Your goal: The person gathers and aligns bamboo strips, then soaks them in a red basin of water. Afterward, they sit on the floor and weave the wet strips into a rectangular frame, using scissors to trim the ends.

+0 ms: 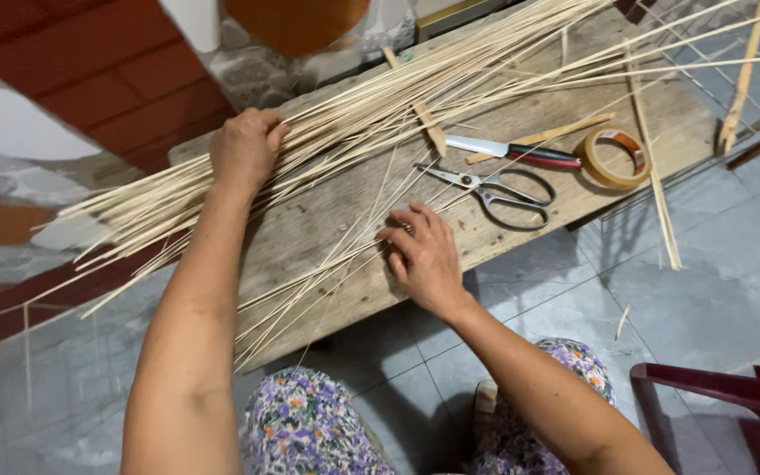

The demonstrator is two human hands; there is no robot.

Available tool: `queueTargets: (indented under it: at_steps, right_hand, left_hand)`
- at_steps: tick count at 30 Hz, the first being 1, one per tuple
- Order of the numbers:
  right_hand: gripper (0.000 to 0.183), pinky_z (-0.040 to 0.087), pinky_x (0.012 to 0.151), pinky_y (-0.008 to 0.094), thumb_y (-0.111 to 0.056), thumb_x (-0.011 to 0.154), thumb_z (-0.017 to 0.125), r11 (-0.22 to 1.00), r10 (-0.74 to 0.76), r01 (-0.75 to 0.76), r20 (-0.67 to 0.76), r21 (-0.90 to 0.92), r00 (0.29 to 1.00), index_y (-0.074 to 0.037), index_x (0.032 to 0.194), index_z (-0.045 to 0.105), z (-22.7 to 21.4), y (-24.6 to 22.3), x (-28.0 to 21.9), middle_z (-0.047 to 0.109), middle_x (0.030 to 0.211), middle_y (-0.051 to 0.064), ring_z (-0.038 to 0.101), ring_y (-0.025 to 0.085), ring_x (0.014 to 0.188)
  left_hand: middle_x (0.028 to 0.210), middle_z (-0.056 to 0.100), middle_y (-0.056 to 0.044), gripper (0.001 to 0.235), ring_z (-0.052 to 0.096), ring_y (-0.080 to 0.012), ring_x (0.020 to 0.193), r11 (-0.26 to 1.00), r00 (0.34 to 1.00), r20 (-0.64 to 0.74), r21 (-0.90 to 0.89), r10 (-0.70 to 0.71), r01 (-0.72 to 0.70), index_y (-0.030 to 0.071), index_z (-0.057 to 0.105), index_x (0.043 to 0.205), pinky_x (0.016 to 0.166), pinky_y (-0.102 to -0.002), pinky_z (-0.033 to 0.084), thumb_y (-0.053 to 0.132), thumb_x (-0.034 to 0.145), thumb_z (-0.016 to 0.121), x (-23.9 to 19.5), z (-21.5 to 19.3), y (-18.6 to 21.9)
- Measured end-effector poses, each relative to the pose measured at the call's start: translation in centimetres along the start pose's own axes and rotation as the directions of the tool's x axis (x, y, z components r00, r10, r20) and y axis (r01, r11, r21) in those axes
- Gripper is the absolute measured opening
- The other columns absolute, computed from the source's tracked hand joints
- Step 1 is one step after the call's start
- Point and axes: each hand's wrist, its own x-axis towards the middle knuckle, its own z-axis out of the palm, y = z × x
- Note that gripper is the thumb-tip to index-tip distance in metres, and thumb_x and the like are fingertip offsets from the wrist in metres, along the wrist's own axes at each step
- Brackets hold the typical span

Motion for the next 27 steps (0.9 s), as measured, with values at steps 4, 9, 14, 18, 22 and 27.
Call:
queueTargets:
  at_steps: [4, 9, 14, 18, 22, 27]
  right_hand:
    - [0.032, 0.04, 0.109, 0.052, -0.008, 0.078, 0.074, 1.0, 0.003, -0.003, -0.003, 0.004, 1.0, -0.015, 0.109, 0.073, 0.3, 0.1, -0.1, 0.062, 0.132, 0.009, 0.048, 0.037, 0.135]
    - [0.032, 0.039, 0.11, 0.052, -0.007, 0.08, 0.074, 1.0, 0.007, -0.007, 0.004, -0.006, 1.0, -0.016, 0.11, 0.074, 0.3, 0.1, -0.1, 0.061, 0.133, 0.009, 0.047, 0.038, 0.136]
    - [0.031, 0.037, 0.113, 0.053, -0.006, 0.081, 0.074, 0.999, 0.014, -0.013, 0.031, -0.045, 0.999, -0.016, 0.11, 0.074, 0.3, 0.0, -0.1, 0.061, 0.134, 0.009, 0.045, 0.037, 0.138]
    - [0.03, 0.038, 0.112, 0.052, -0.006, 0.081, 0.073, 0.999, 0.019, -0.019, 0.016, -0.026, 1.0, -0.015, 0.11, 0.074, 0.4, -0.1, -0.1, 0.061, 0.134, 0.009, 0.047, 0.037, 0.137]
    - [0.028, 0.04, 0.11, 0.052, -0.007, 0.082, 0.074, 1.0, 0.011, -0.012, -0.017, -0.018, 1.0, -0.015, 0.109, 0.074, 0.6, -0.1, 0.0, 0.062, 0.133, 0.009, 0.049, 0.037, 0.136]
    - [0.028, 0.041, 0.109, 0.051, -0.007, 0.083, 0.074, 0.999, 0.02, -0.021, -0.038, -0.034, 0.999, -0.015, 0.11, 0.074, 0.7, 0.0, -0.1, 0.062, 0.131, 0.008, 0.049, 0.037, 0.135]
  left_hand:
    - [0.1, 0.074, -0.01, 0.016, 0.069, -0.0357, 0.091, 1.0, 1.0, 0.014, -0.015, 0.0, 0.0, 0.019, 0.08, 0.106, 0.078, -0.048, 0.054, 0.029, 0.095, 0.074, -0.4, -1.6, 0.4]
    - [0.105, 0.073, -0.01, 0.016, 0.069, -0.0351, 0.095, 0.997, 0.997, 0.049, -0.032, -0.066, 0.068, 0.021, 0.081, 0.108, 0.078, -0.049, 0.054, 0.024, 0.095, 0.073, -0.8, -2.9, 1.4]
    - [0.098, 0.071, -0.011, 0.015, 0.069, -0.0347, 0.09, 0.995, 0.998, -0.006, -0.082, -0.055, 0.054, 0.016, 0.079, 0.104, 0.076, -0.049, 0.053, 0.021, 0.091, 0.074, -1.7, -3.5, 2.3]
    - [0.101, 0.072, -0.009, 0.011, 0.069, -0.0346, 0.088, 0.988, 0.998, -0.06, -0.157, -0.018, 0.008, 0.014, 0.079, 0.1, 0.074, -0.048, 0.053, 0.02, 0.093, 0.073, -2.8, -3.2, 2.7]
    - [0.099, 0.071, -0.013, 0.009, 0.069, -0.0346, 0.088, 0.995, 0.998, -0.057, -0.104, -0.016, 0.01, 0.015, 0.08, 0.097, 0.074, -0.047, 0.054, 0.019, 0.092, 0.074, -3.3, -2.5, 2.6]
    - [0.102, 0.075, -0.01, 0.01, 0.07, -0.034, 0.088, 0.987, 1.0, -0.016, -0.158, -0.013, 0.011, 0.015, 0.08, 0.098, 0.075, -0.046, 0.055, 0.021, 0.093, 0.074, -3.4, -2.2, 2.5]
